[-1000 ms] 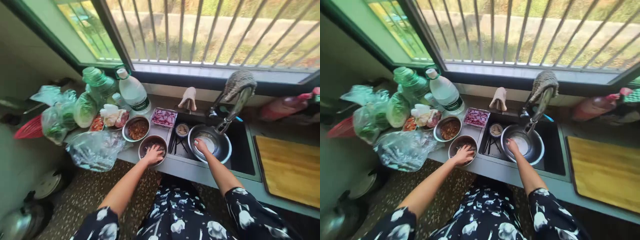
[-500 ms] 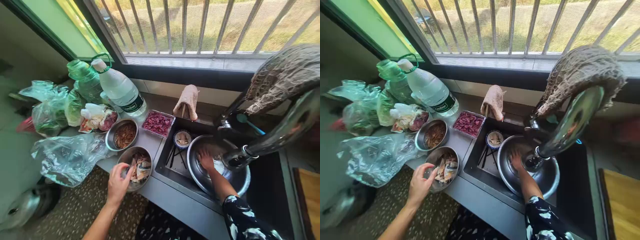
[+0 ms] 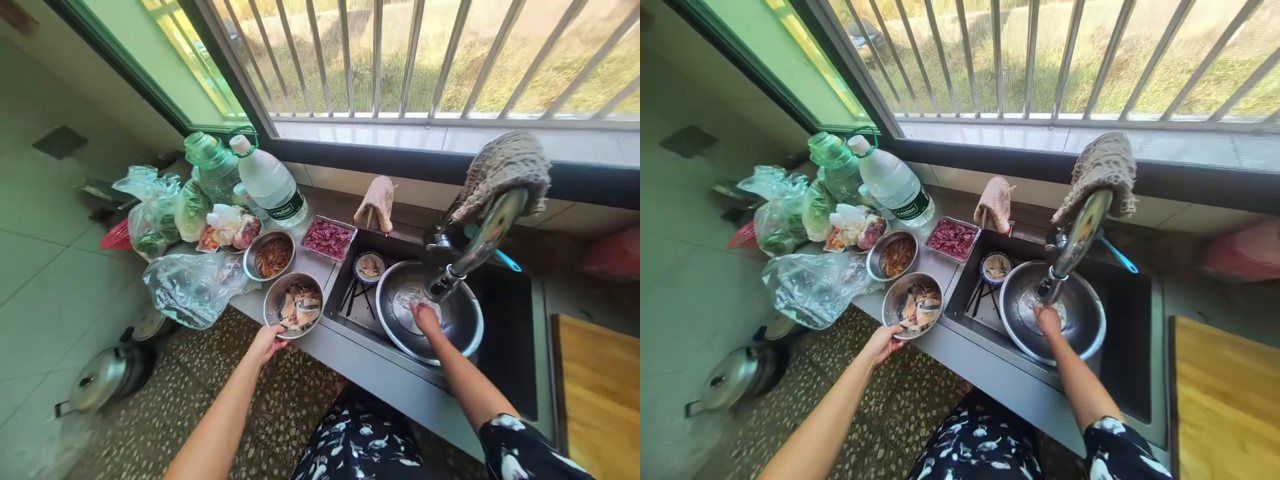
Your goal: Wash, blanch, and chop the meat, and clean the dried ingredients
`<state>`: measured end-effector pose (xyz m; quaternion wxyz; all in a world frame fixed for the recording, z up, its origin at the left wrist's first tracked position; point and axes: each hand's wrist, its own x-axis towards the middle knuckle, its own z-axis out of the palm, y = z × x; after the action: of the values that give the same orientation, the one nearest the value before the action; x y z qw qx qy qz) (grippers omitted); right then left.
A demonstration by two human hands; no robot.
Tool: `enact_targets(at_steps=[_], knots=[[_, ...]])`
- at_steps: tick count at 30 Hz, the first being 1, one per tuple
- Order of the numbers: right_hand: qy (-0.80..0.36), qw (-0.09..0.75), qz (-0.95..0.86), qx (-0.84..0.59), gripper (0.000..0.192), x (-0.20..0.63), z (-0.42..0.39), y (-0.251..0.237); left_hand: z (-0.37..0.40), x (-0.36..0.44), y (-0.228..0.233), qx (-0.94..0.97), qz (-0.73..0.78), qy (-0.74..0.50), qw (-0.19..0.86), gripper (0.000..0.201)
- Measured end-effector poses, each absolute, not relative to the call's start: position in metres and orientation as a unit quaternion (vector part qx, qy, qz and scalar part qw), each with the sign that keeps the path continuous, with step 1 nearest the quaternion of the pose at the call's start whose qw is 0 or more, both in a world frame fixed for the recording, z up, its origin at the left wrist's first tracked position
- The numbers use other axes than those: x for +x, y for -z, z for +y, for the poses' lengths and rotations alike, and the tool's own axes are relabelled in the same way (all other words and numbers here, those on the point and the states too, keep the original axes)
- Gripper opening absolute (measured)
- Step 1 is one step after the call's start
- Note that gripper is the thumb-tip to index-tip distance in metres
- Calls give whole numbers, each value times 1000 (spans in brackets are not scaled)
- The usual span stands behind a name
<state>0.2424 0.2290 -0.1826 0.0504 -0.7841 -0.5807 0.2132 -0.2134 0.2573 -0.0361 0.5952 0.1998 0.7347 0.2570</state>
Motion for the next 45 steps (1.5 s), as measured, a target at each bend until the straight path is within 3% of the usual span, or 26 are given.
enact_targets(at_steps=[3,7,9,11,13,15,16,21,25,30,34,41,45], knots=[[-196,80,-611,-763,37,224,231,150,252,-191,23,250,723,-274,583,11],[-103,258,-645,-712,35,182,237,72,253,-148,12,303,712,-287,565,16],[-81,307,-694,-647,32,152,239,29,256,-122,10,329,699,-274,573,19],[-109,259,-765,-580,35,121,243,-4,258,-97,10,356,679,-255,589,24],[-146,148,-785,-584,53,96,250,-18,259,-74,10,381,661,-232,603,29],[-160,40,-747,-643,77,84,256,-17,258,-58,10,395,644,-207,622,33],[-163,-2,-733,-660,80,83,257,-13,257,-54,10,396,636,-192,634,35],[-185,-105,-805,-554,39,90,251,4,259,-57,13,389,608,-129,680,41],[-142,-73,-715,-681,49,79,264,1,271,-60,18,411,589,-131,683,45],[-201,-71,-670,-711,47,66,278,-5,292,-63,24,447,576,-107,676,48],[-208,-80,-571,-790,88,55,277,7,301,-64,21,492,577,-94,645,51],[-209,82,-593,-773,50,79,305,11,316,-62,12,499,589,-76,631,59],[-233,95,-670,-699,49,108,299,-11,320,-64,14,463,591,-75,656,55]])
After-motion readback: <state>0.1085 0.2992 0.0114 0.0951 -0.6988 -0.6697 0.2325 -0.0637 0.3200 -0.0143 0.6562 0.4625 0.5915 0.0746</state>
